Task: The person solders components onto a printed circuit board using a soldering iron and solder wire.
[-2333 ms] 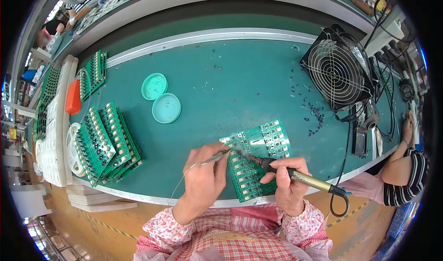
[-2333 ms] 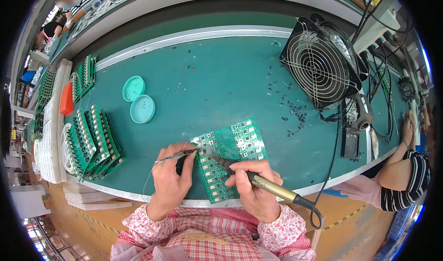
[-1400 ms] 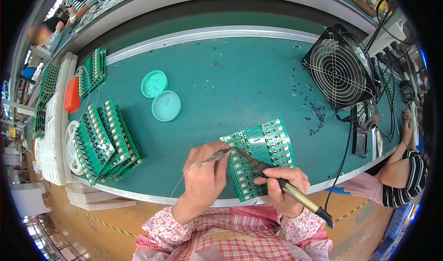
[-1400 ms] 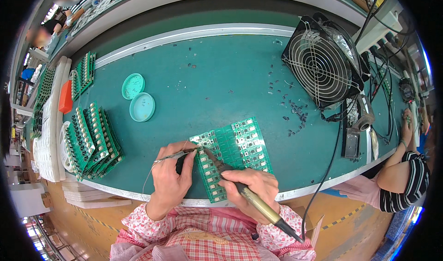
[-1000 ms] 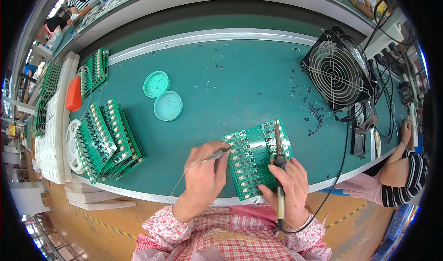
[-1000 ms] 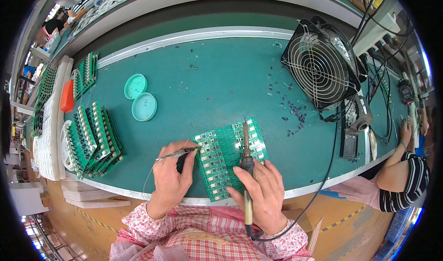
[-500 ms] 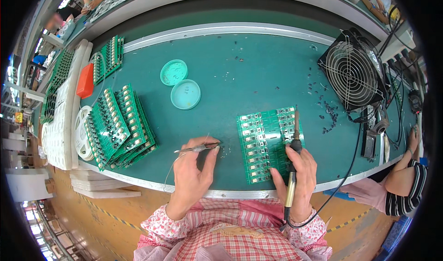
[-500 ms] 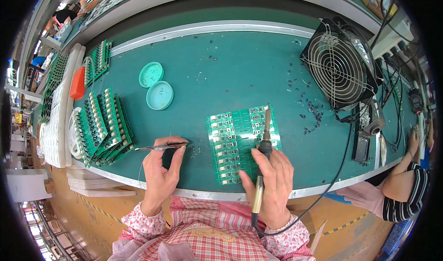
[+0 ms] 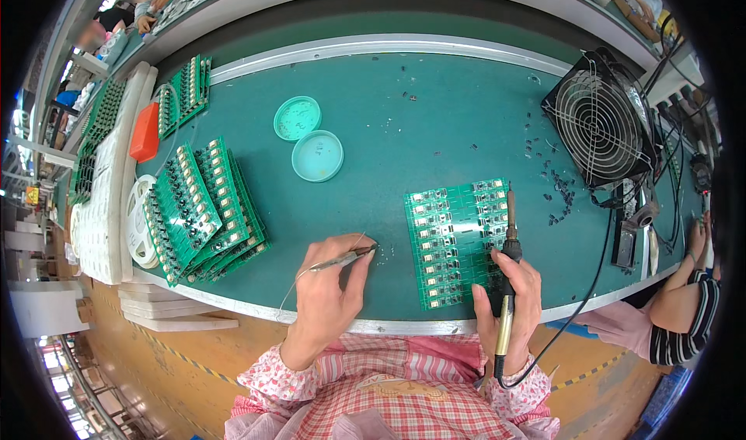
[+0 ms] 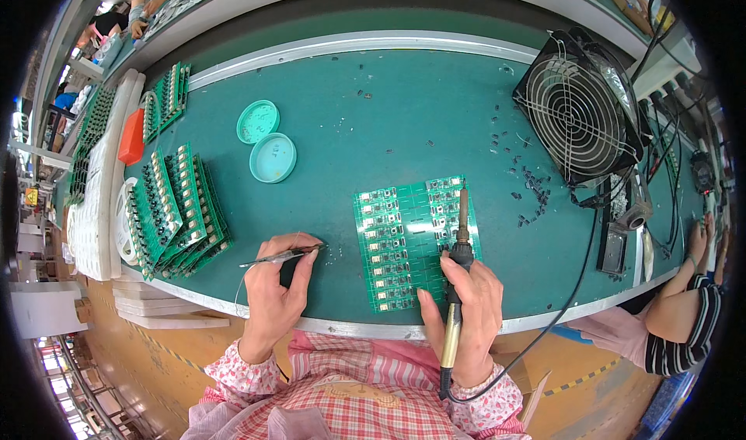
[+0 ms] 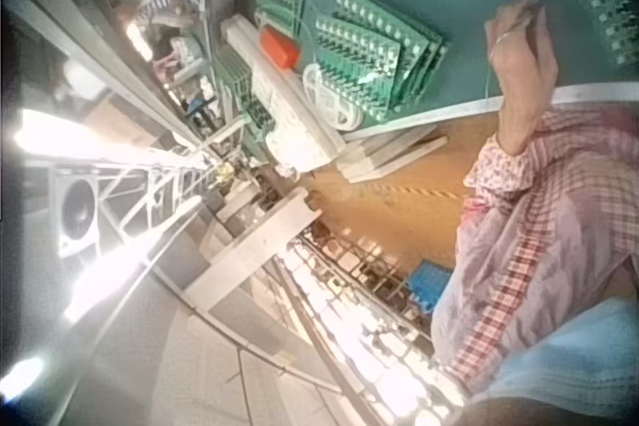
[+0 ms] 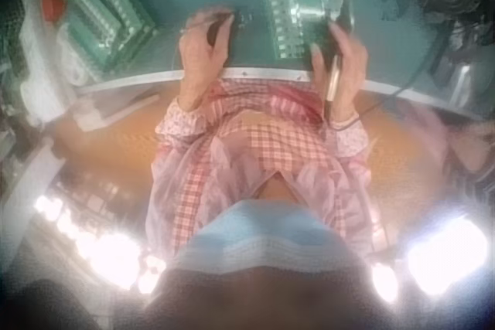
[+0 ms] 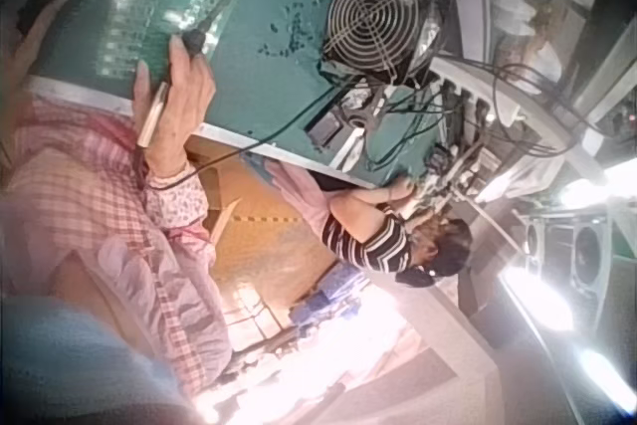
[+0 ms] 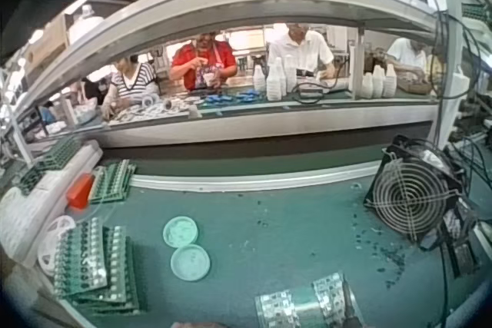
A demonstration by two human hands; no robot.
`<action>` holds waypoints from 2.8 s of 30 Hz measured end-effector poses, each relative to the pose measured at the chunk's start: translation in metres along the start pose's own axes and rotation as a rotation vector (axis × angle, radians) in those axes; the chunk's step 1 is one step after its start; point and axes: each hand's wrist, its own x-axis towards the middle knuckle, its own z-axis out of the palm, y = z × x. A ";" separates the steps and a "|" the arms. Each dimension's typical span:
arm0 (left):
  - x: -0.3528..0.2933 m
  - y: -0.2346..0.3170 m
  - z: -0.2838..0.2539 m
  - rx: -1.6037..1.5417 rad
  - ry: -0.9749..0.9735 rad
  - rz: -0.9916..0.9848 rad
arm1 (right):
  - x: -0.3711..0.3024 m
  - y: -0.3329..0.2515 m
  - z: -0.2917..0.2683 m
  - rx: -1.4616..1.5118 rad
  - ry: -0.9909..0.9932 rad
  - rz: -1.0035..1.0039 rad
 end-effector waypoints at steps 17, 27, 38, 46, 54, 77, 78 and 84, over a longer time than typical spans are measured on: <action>-0.001 -0.002 0.001 0.004 0.008 0.011 | -0.001 0.000 -0.001 0.020 0.009 0.013; 0.009 0.016 0.010 -0.086 -0.019 -0.006 | 0.005 -0.008 -0.014 0.277 0.098 0.124; 0.024 0.019 0.035 -0.112 -0.016 0.036 | 0.010 0.000 -0.002 0.446 0.169 0.212; 0.027 0.019 0.036 -0.043 -0.029 0.079 | 0.008 0.001 -0.003 0.437 0.148 0.216; 0.028 0.020 0.037 -0.036 -0.021 0.081 | 0.009 0.001 -0.005 0.394 0.131 0.170; 0.027 0.019 0.040 -0.014 0.026 0.136 | 0.027 -0.009 0.004 0.905 0.043 0.168; 0.027 0.019 0.040 -0.013 0.030 0.144 | 0.028 -0.009 0.004 0.906 0.040 0.169; 0.027 0.019 0.041 -0.020 0.032 0.138 | 0.028 -0.008 0.006 0.921 0.027 0.185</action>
